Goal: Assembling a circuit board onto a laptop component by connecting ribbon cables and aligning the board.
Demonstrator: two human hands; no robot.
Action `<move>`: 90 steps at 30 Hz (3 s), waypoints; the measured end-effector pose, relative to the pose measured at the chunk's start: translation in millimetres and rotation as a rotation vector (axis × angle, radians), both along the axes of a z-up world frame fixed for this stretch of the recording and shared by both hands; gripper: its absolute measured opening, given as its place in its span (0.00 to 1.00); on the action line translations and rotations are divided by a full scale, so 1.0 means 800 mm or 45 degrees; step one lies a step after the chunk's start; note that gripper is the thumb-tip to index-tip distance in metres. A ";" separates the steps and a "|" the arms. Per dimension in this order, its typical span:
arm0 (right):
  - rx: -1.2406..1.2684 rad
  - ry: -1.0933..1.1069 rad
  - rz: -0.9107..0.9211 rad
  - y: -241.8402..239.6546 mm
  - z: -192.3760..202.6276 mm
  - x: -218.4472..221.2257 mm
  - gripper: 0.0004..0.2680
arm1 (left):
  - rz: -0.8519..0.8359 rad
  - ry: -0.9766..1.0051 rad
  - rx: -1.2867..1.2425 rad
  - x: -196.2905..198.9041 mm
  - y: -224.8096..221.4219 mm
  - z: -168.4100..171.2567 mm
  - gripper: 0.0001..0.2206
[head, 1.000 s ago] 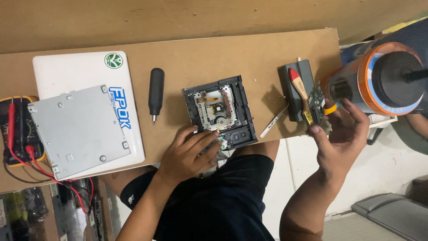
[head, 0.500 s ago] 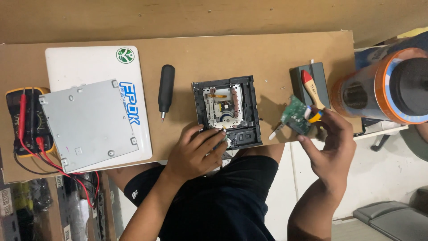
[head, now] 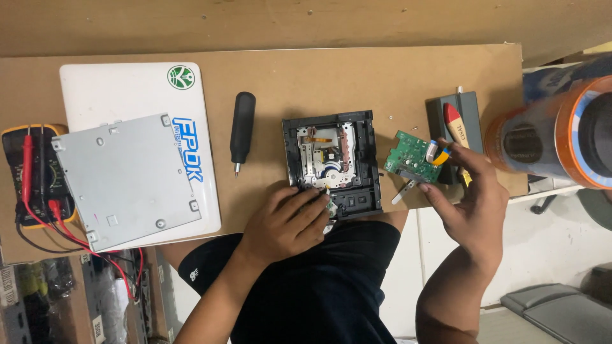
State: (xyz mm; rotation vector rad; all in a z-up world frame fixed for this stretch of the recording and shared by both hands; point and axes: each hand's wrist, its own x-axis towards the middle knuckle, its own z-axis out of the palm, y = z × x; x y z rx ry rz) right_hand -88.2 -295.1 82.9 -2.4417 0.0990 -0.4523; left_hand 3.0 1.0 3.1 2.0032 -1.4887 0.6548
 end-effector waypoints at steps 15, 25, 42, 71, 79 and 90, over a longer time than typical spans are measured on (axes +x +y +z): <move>-0.014 0.062 0.134 0.007 -0.012 0.027 0.23 | 0.066 -0.018 -0.102 0.001 -0.006 0.003 0.03; 0.022 0.005 0.088 -0.001 -0.005 0.031 0.23 | 0.073 -0.092 -0.070 0.004 -0.001 0.004 0.01; -0.048 0.059 0.378 0.038 -0.012 0.079 0.24 | 0.180 -0.046 -0.211 -0.012 -0.013 -0.022 0.09; -0.256 0.331 0.556 0.057 0.002 0.098 0.27 | 0.134 -0.030 -0.233 -0.011 -0.011 -0.029 0.11; -0.199 0.332 0.542 0.055 -0.005 0.098 0.29 | 0.145 -0.025 -0.276 -0.012 -0.014 -0.025 0.12; -0.231 0.292 0.543 0.052 -0.007 0.094 0.29 | 0.189 0.260 -0.317 -0.014 -0.007 -0.020 0.19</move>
